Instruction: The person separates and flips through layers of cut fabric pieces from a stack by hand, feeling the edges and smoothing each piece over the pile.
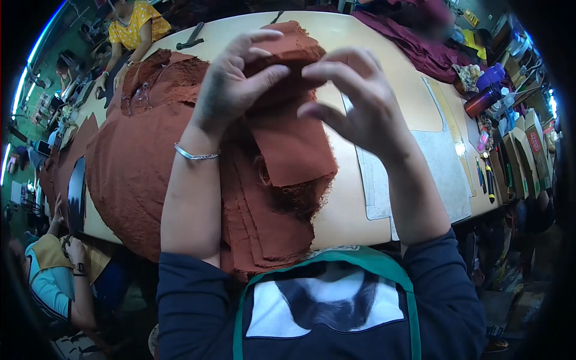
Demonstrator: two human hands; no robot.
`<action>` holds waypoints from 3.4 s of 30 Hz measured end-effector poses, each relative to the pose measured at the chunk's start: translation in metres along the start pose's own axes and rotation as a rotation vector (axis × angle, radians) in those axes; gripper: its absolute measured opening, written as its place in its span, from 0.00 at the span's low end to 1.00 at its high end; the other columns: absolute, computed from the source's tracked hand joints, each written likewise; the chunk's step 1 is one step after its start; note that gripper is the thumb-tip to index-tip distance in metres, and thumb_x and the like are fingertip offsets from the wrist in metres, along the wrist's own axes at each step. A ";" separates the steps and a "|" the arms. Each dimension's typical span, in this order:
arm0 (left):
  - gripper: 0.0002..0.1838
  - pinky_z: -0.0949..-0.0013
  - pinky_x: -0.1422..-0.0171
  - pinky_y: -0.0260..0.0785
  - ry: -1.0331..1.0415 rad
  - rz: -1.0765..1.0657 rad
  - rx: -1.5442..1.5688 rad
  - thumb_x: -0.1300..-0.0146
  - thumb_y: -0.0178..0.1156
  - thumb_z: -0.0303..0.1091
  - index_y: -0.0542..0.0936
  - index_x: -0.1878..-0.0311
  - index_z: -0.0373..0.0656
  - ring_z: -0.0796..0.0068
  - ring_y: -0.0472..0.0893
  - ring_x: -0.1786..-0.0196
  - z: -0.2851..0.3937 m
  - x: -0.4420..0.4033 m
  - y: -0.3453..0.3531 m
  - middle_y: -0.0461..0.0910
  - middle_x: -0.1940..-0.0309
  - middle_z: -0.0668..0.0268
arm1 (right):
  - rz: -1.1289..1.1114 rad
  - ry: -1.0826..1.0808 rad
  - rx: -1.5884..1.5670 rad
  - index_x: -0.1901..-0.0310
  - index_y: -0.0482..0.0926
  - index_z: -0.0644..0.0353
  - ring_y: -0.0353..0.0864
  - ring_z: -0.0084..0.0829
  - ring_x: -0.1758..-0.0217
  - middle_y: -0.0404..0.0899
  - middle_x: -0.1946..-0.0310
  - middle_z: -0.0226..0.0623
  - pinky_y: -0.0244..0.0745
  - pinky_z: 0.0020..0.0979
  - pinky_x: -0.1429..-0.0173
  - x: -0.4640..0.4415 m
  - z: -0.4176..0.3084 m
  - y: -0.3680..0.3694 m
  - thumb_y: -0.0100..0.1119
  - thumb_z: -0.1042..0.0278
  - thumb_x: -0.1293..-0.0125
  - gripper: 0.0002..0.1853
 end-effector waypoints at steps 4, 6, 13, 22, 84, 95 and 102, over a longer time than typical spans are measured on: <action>0.24 0.81 0.53 0.67 -0.073 -0.096 0.069 0.47 0.61 0.21 0.69 0.46 0.41 0.84 0.76 0.59 -0.006 0.003 0.009 0.78 0.65 0.67 | -0.053 0.050 0.067 0.68 0.76 0.56 0.71 0.40 0.60 0.72 0.68 0.36 0.68 0.38 0.54 -0.009 0.022 0.018 0.66 0.67 0.56 0.12; 0.24 0.82 0.54 0.67 -0.077 -0.125 0.037 0.47 0.61 0.22 0.69 0.45 0.42 0.86 0.75 0.60 -0.006 0.004 0.011 0.77 0.65 0.69 | -0.081 0.074 0.035 0.70 0.76 0.57 0.72 0.40 0.62 0.74 0.70 0.36 0.69 0.37 0.55 -0.009 0.028 0.023 0.65 0.70 0.55 0.09; 0.22 0.84 0.56 0.64 -0.125 -0.173 0.050 0.44 0.61 0.27 0.69 0.45 0.42 0.88 0.73 0.61 -0.007 0.007 0.012 0.75 0.68 0.73 | -0.053 0.010 0.079 0.74 0.75 0.59 0.74 0.37 0.67 0.76 0.75 0.35 0.71 0.33 0.63 -0.003 0.026 0.025 0.58 0.76 0.55 0.05; 0.17 0.82 0.65 0.63 -0.245 -0.302 0.025 0.42 0.60 0.34 0.72 0.52 0.36 0.89 0.70 0.70 -0.028 0.008 0.021 0.75 0.73 0.71 | -0.070 -0.132 0.224 0.72 0.73 0.58 0.73 0.31 0.64 0.73 0.72 0.31 0.71 0.31 0.61 0.004 -0.003 0.028 0.53 0.74 0.53 0.04; 0.10 0.80 0.55 0.69 -0.038 0.480 -0.060 0.42 0.55 0.22 0.73 0.55 0.34 0.80 0.77 0.62 -0.020 0.000 -0.056 0.78 0.64 0.63 | -0.293 -0.012 -0.020 0.79 0.73 0.60 0.65 0.38 0.49 0.69 0.54 0.36 0.66 0.37 0.50 0.022 -0.015 0.035 0.60 0.67 0.51 0.08; 0.17 0.82 0.57 0.67 -0.007 -0.048 0.024 0.44 0.60 0.25 0.72 0.50 0.41 0.85 0.74 0.62 -0.006 0.000 0.006 0.77 0.65 0.67 | -0.010 0.015 0.015 0.69 0.74 0.56 0.70 0.39 0.59 0.71 0.66 0.34 0.67 0.38 0.55 -0.006 0.013 0.009 0.68 0.58 0.58 0.17; 0.16 0.84 0.55 0.65 -0.051 -0.112 0.038 0.38 0.55 0.32 0.71 0.47 0.39 0.88 0.74 0.61 -0.004 0.002 0.004 0.77 0.66 0.69 | -0.100 0.051 -0.027 0.71 0.77 0.55 0.72 0.37 0.65 0.73 0.74 0.34 0.69 0.36 0.57 -0.014 0.031 0.031 0.65 0.71 0.56 0.09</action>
Point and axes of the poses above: each hand's wrist, its own x-axis away from the middle knuckle, its own y-axis out of the palm, z = x × y, the point moved 9 cm from there along -x, towards the middle knuckle
